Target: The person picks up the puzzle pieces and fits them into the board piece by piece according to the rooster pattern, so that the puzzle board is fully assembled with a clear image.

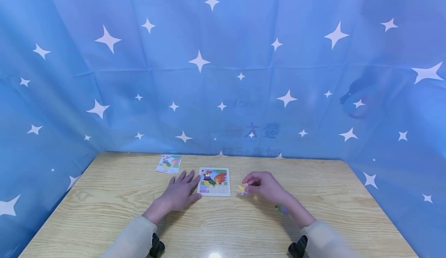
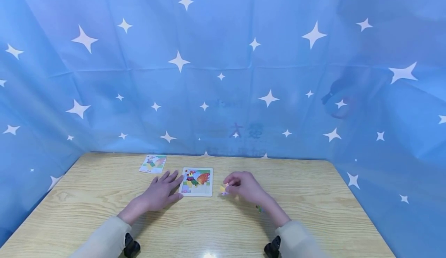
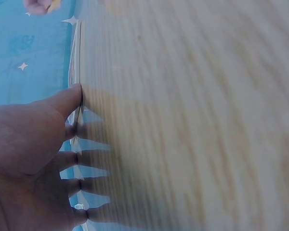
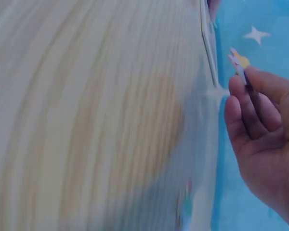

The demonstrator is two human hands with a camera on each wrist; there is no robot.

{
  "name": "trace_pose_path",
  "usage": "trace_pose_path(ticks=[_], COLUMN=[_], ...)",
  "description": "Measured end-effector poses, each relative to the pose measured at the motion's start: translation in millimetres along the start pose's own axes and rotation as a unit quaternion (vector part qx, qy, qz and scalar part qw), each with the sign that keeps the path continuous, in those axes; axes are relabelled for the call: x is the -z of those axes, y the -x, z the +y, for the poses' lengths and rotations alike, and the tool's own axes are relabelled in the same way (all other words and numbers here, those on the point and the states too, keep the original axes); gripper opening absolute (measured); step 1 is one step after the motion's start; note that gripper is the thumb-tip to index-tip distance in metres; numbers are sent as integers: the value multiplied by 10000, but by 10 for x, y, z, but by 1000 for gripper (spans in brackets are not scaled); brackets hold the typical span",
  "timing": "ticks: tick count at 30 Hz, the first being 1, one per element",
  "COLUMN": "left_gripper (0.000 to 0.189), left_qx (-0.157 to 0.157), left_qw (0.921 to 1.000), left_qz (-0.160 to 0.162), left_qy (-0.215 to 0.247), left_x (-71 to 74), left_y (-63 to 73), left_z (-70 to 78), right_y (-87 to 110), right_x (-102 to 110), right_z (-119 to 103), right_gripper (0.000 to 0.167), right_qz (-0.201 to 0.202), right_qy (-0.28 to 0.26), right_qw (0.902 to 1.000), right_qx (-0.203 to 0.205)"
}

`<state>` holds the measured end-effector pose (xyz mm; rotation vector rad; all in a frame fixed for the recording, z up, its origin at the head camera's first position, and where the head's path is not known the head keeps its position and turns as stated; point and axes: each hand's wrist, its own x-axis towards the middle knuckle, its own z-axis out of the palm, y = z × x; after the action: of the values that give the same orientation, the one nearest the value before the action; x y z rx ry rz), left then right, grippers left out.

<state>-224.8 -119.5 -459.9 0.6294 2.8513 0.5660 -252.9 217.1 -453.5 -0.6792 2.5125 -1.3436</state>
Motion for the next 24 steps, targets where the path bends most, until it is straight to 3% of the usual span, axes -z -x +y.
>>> trace_pose_path(ticks=[8,16,24], left_gripper=[65,64,64], left_qx=[-5,23,36], left_qw=[10000,10000,10000], left_qz=[-7,7,-19], left_qy=[-28,-76,-55], left_x=[17,-19,-9], left_y=[5,-20,-11], left_z=[16,-23,-6], right_y=[-305,-509,-582], right_x=[-427,-720,-819], right_z=[-169,-284,-275], right_gripper=[8,7,7], right_qz=[609,539,490], right_qy=[157,126,103], right_qw=[9980,9985,9987], right_qx=[-70,26,-120])
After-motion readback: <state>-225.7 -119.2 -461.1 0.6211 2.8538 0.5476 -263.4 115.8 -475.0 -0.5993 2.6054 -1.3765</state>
